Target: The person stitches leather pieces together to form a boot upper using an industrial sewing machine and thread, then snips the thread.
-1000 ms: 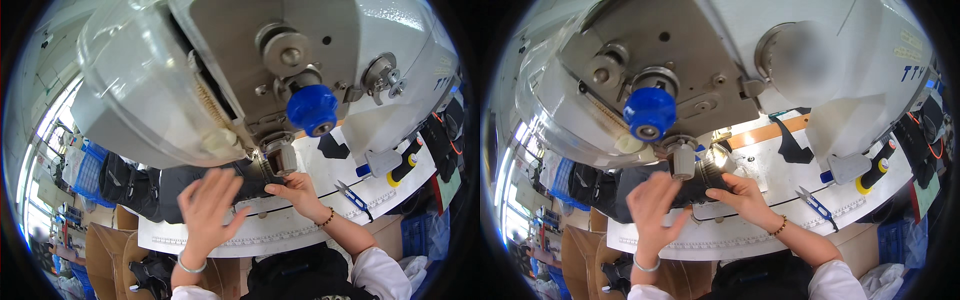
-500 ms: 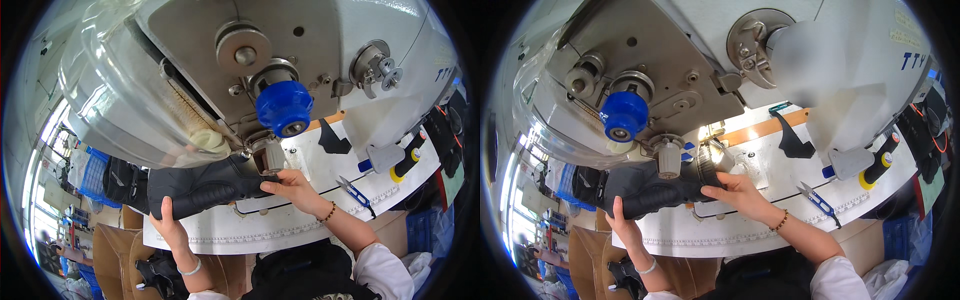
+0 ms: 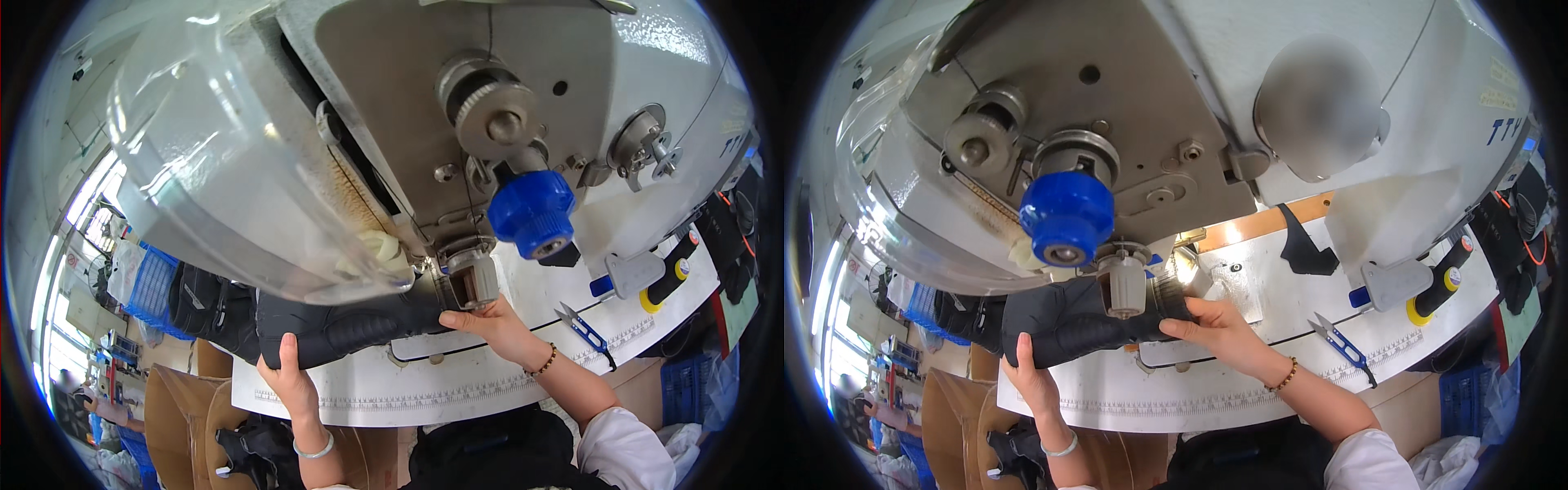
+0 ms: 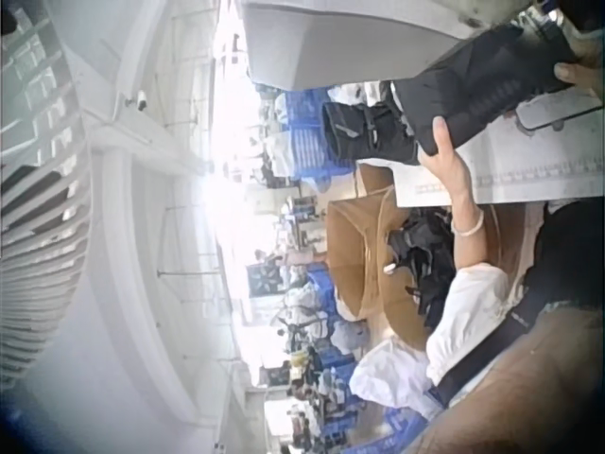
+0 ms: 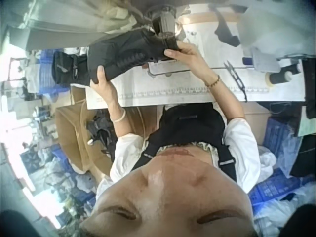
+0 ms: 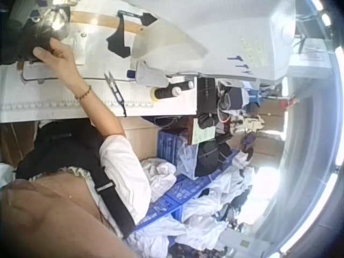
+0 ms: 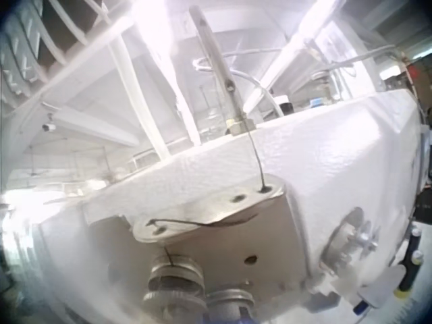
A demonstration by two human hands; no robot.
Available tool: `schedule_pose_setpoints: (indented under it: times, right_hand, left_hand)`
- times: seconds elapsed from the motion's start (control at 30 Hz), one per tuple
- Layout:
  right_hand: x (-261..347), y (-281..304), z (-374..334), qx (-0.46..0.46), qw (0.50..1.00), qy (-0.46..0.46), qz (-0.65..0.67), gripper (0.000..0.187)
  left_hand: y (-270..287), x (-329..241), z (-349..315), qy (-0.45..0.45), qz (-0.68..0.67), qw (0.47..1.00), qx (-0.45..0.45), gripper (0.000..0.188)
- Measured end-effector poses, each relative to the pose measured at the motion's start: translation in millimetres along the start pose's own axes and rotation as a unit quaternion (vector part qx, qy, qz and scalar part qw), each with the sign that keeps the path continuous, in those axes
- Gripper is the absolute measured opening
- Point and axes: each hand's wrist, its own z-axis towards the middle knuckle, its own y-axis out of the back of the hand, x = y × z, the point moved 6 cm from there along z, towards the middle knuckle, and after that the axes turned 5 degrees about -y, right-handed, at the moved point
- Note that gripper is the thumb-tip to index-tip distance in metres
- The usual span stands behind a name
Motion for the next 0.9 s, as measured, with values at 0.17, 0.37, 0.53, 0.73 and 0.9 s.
schedule_pose_setpoints:
  times: [0.17,0.37,0.53,0.73,0.9]
  right_hand:
    - [2.5,-3.1,-0.8,-0.019,1.0,0.004,0.014,0.017]
    - [9.9,-6.3,0.6,-0.042,0.999,0.012,0.012,0.018]
    - [7.6,-3.1,0.9,-0.059,0.998,0.002,-0.023,0.018]
    - [7.5,0.8,-0.8,-0.089,0.994,0.054,-0.023,0.016]
    - [1.1,4.4,-0.9,-0.119,0.99,0.07,-0.025,0.019]
  left_hand:
    - [-2.3,0.8,3.0,0.01,0.011,1.0,0.003,0.02]
    - [-3.1,3.2,11.8,0.016,0.041,0.999,0.011,0.021]
    - [-6.1,2.4,15.9,0.013,0.027,0.999,0.018,0.021]
    - [-6.2,4.0,13.6,0.012,0.023,0.999,0.023,0.023]
    - [-8.5,0.6,14.0,0.0,0.029,0.999,0.028,0.023]
